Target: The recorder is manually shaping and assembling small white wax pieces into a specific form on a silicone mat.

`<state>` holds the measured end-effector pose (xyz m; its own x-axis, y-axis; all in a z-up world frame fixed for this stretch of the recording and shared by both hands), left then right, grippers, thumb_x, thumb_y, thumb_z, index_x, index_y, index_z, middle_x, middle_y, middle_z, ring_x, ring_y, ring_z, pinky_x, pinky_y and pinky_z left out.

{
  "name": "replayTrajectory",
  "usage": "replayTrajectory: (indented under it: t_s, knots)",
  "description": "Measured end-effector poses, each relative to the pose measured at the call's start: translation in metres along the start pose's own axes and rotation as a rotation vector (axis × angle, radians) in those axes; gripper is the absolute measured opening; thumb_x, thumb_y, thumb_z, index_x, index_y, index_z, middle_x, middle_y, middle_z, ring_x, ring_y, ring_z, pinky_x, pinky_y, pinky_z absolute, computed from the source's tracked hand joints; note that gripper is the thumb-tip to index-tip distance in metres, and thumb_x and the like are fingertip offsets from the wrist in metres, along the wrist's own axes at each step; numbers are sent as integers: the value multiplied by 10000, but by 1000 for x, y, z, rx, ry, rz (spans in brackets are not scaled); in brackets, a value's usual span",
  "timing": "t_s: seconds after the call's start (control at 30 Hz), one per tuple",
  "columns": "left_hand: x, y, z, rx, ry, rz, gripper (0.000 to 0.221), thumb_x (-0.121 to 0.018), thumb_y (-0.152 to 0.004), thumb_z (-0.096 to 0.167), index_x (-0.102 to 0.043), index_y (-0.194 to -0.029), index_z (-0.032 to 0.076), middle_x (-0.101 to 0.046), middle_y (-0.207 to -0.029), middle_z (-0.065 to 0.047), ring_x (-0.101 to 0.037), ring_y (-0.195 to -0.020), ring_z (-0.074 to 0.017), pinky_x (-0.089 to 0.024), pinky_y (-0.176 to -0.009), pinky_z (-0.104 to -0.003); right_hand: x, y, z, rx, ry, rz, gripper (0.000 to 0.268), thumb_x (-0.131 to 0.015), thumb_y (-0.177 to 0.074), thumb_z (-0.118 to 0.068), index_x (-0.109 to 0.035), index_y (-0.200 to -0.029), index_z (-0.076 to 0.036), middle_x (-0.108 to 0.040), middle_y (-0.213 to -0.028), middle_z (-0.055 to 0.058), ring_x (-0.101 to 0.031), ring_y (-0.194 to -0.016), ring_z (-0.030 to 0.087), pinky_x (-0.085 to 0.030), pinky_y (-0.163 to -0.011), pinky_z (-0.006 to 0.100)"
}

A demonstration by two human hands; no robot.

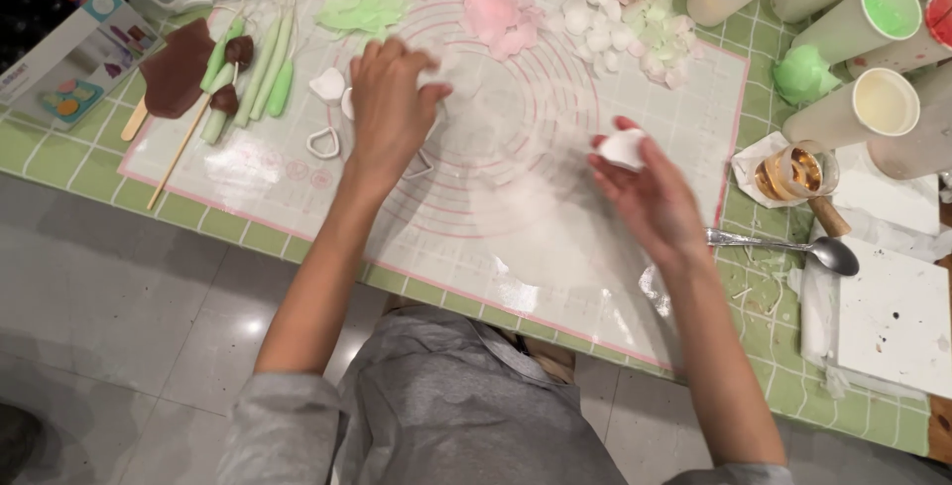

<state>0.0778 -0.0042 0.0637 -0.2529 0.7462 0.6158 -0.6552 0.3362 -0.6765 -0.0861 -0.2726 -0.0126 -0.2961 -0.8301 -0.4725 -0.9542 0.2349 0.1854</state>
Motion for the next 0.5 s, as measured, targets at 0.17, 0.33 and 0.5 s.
replayTrajectory:
  t_s: [0.17, 0.33, 0.5]
  knots:
    - [15, 56, -14, 302, -3, -389, 219, -863, -840, 177, -739, -955, 38, -690, -970, -141, -633, -970, -347, -479, -857, -477, 88, 18, -23, 57, -118, 76, 392, -524, -1126, -359, -610, -1332, -38, -682, -1269, 183, -641, -1184, 304, -544, -998, 389]
    - [23, 67, 12, 142, 92, -274, 449, -890, -661, 107, -690, -1042, -20, -655, -987, -173, -630, -926, -402, -498, -811, -496, 130, 36, -35, 85, -195, 152, 401, -480, -1178, -392, -664, -1064, -54, -689, -1155, 168, -656, -1129, 327, -561, -964, 396]
    - [27, 53, 21, 355, 458, -448, 538, -850, -791, 83, -681, -1300, 51, -636, -1030, -87, -661, -835, -224, -557, -759, -348, 159, 41, -20, 100, -56, 89, 398, -520, -1205, -332, -581, -912, -69, -681, -988, 146, -683, -972, 298, -574, -881, 391]
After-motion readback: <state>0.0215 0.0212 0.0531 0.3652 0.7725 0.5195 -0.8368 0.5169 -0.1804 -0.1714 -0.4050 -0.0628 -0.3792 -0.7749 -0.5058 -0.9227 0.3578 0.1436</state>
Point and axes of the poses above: each hand's wrist, its own y-axis away from the middle knuckle, its own x-axis out of the back of the hand, z = x × y, the point moved 9 cm from there along -y, towards the middle knuckle
